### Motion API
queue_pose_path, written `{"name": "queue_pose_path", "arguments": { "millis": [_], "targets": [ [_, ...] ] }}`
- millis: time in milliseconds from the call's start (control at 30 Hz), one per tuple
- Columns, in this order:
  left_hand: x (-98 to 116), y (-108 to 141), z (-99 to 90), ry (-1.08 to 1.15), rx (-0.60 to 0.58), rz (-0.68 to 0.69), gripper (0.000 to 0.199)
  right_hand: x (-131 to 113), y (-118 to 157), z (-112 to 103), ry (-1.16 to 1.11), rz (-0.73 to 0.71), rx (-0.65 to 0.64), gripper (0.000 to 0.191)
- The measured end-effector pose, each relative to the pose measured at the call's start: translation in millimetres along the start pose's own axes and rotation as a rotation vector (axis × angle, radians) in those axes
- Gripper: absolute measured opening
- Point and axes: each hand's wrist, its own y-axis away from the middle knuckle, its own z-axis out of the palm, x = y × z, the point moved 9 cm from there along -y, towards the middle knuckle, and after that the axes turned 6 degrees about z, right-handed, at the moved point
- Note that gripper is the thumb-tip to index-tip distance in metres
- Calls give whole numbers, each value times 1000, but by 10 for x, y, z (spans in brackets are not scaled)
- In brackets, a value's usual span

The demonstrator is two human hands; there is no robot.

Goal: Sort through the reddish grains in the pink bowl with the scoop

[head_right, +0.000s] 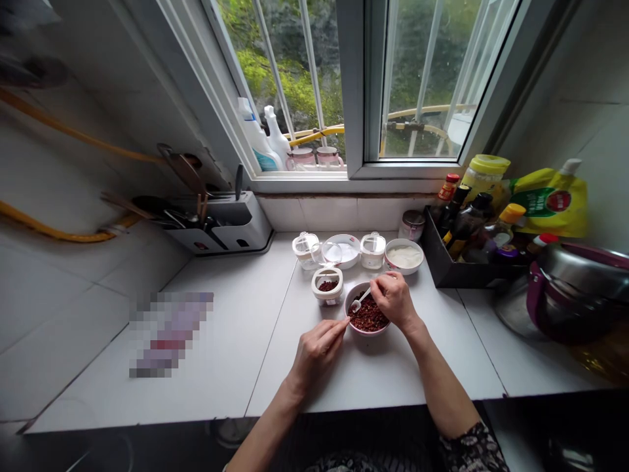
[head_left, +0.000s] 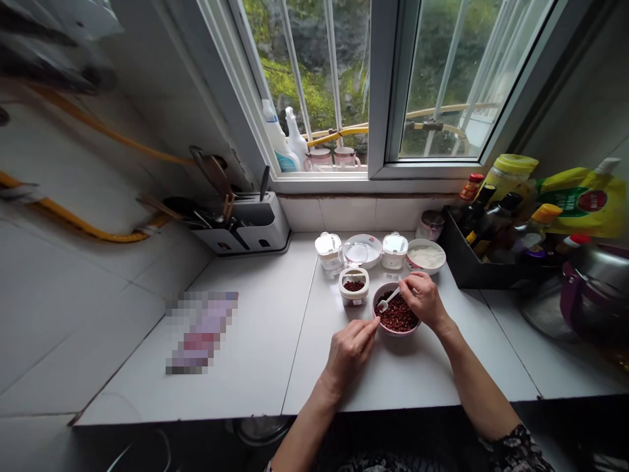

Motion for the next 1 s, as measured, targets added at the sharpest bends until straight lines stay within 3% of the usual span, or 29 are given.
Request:
{"name": "queue_pose_path", "arguments": {
  "millis": [233,467,700,1000],
  "targets": [
    [-7,11,2,-9,3,-3,32,136,-23,-84,-36,106,25,34],
    [-4,13,-3,6,14,-3,32,30,2,-86,92,-21,89,33],
    [-4,16,-6,4,17,7,34,52,6,-96,97,-36,115,33],
    [-6,16,2,-5,7,-1,33,-36,38,83,81,-67,-11,34]
  ]
}}
